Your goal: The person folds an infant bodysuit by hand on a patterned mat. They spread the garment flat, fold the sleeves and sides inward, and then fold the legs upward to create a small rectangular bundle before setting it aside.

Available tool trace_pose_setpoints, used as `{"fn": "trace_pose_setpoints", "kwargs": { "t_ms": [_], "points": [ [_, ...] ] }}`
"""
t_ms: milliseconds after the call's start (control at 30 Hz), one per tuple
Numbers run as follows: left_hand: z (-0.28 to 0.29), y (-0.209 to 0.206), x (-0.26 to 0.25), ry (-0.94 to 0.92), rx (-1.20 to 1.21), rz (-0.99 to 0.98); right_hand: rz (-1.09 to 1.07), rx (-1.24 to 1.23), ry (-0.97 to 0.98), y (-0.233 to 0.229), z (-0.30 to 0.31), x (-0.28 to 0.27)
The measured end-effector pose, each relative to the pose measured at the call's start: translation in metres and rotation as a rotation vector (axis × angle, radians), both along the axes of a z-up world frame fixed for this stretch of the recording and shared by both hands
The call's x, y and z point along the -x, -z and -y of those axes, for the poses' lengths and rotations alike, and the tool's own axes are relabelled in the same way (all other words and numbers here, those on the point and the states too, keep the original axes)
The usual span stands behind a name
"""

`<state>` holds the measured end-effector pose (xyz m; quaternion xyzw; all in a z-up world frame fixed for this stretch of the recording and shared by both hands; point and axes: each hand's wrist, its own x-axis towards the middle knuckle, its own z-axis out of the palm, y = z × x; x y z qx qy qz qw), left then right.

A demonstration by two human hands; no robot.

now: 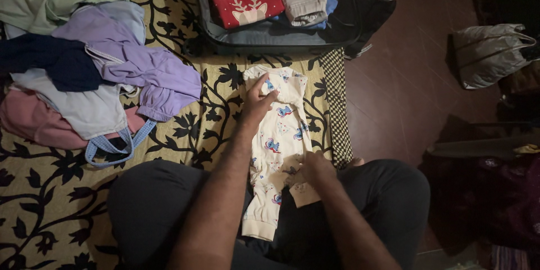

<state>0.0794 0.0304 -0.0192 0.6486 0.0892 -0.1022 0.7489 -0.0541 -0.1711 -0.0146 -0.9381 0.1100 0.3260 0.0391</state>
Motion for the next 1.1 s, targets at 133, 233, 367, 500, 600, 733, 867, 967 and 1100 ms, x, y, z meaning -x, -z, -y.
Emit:
{"fn": "trace_pose_setpoints", "kwargs": {
  "t_ms": [133, 233, 367, 500, 600, 733, 867, 967, 1100],
  "points": [
    [0.004, 0.011, 0.001, 0.022, -0.036, 0.032, 0.143, -0.019, -0.133, -0.007, 0.007, 0.017],
    [0.008, 0.024, -0.003, -0.014, -0.044, 0.044, 0.048, -0.002, -0.154, -0.031, -0.001, 0.015],
    [0.01, 0.029, -0.006, -0.063, -0.079, -0.009, -0.248, 0.101, -0.119, -0.064, -0.019, 0.009],
    [0.01, 0.028, -0.008, -0.139, 0.003, 0.085, -0.148, 0.136, -0.244, -0.078, -0.021, 0.013],
    [0.007, 0.024, -0.006, -0.093, -0.015, -0.012, -0.165, 0.151, -0.287, -0.083, -0.026, 0.018],
    [0.008, 0.016, -0.003, -0.079, 0.012, 0.043, -0.164, 0.115, -0.35, -0.098, -0.039, 0.022],
    [0.008, 0.015, -0.003, -0.066, -0.001, 0.073, -0.252, 0.14, -0.367, -0.11, -0.052, 0.022],
    [0.008, 0.02, 0.001, -0.063, -0.063, 0.089, -0.181, 0.074, -0.332, -0.107, -0.048, 0.021],
    [0.01, 0.027, -0.005, -0.144, -0.185, 0.257, -0.299, -0.029, -0.291, -0.091, -0.029, -0.001]
  ]
}}
